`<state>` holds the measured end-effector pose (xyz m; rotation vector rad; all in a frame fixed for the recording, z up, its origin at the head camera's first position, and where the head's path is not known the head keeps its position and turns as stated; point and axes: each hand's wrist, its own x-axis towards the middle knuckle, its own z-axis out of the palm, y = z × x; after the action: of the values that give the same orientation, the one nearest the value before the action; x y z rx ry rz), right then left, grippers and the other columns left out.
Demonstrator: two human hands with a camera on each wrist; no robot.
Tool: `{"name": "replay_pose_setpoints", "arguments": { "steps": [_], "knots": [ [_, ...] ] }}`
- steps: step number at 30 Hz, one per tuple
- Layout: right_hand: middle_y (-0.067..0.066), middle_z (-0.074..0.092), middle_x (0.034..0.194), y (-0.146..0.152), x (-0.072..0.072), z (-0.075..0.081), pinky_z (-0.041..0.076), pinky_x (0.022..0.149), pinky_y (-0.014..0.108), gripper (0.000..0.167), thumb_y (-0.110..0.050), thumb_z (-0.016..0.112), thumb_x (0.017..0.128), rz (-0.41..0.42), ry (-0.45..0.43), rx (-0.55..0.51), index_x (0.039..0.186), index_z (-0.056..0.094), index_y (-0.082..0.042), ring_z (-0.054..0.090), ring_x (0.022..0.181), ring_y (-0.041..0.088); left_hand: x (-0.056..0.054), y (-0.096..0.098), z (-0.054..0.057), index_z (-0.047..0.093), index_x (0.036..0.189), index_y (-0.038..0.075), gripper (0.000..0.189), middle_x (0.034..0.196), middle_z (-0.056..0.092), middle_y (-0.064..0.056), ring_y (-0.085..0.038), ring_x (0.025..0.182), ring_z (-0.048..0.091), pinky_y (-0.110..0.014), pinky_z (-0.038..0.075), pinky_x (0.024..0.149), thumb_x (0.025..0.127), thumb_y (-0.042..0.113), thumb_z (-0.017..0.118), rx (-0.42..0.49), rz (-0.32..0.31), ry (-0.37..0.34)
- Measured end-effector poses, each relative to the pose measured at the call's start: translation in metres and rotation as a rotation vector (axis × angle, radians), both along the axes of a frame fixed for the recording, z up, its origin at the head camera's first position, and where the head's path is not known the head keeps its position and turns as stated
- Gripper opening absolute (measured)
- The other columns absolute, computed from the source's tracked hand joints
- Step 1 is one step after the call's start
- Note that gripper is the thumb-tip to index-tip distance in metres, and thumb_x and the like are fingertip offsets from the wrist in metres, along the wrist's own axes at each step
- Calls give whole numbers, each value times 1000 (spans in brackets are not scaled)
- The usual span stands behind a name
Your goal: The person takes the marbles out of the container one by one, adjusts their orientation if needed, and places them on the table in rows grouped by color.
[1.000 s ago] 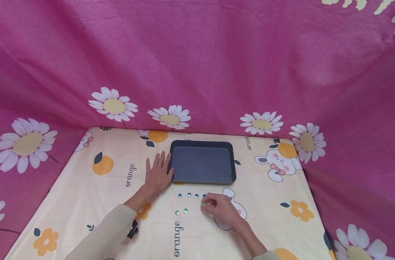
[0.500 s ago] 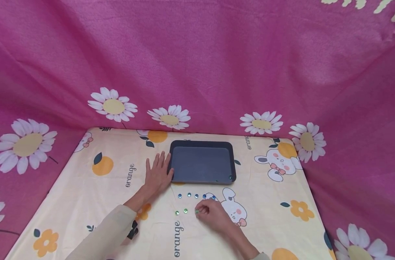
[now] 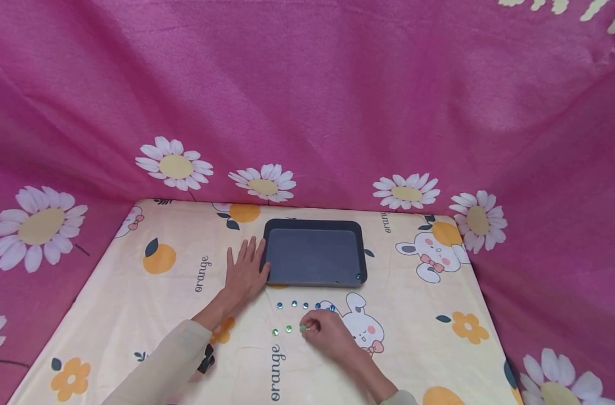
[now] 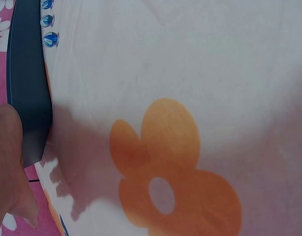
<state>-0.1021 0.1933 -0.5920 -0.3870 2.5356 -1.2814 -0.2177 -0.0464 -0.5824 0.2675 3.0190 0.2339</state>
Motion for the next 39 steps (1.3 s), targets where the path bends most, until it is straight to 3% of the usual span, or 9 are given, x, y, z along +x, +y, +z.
{"name": "replay_pose_setpoints", "arguments": {
  "steps": [12, 21, 24, 33, 39],
  "knots": [
    [-11, 59, 80, -4, 0, -1, 46, 63, 24, 19, -4, 75, 83, -10, 14, 48, 94, 74, -19, 53, 74, 9, 1, 0, 1, 16, 162, 15, 70, 166, 11, -11, -31, 152, 7, -59, -2, 117, 103, 47, 39, 3, -1, 1],
    [-8, 60, 83, -1, 1, 3, 47, 64, 24, 21, -4, 76, 83, -13, -21, 19, 99, 72, -17, 54, 75, 10, 1, -1, 1, 17, 162, 15, 70, 166, 11, -12, -31, 152, 8, -58, -1, 118, 103, 47, 39, 14, -4, 10],
    [-8, 61, 84, 2, -2, 7, 49, 66, 24, 20, -2, 74, 84, -12, 15, -1, 99, 72, -15, 55, 76, 9, 1, -1, 1, 16, 162, 15, 70, 166, 11, -12, -31, 152, 8, -58, -1, 118, 103, 47, 39, 10, -5, 11],
    [-4, 66, 88, 27, -33, 38, 56, 75, 27, 18, 2, 71, 87, -62, 145, 4, 103, 71, -4, 61, 79, 11, 0, -1, -1, 16, 162, 16, 70, 166, 11, -11, -30, 152, 7, -58, -2, 118, 103, 47, 38, 11, -8, 9],
    [1, 70, 93, 46, -67, 52, 56, 78, 34, 21, -4, 75, 88, -115, 137, 91, 109, 71, -2, 65, 83, 15, 0, 0, -1, 15, 162, 15, 70, 166, 11, -12, -31, 152, 8, -58, -1, 118, 103, 47, 38, 22, -9, 7]
  ]
}}
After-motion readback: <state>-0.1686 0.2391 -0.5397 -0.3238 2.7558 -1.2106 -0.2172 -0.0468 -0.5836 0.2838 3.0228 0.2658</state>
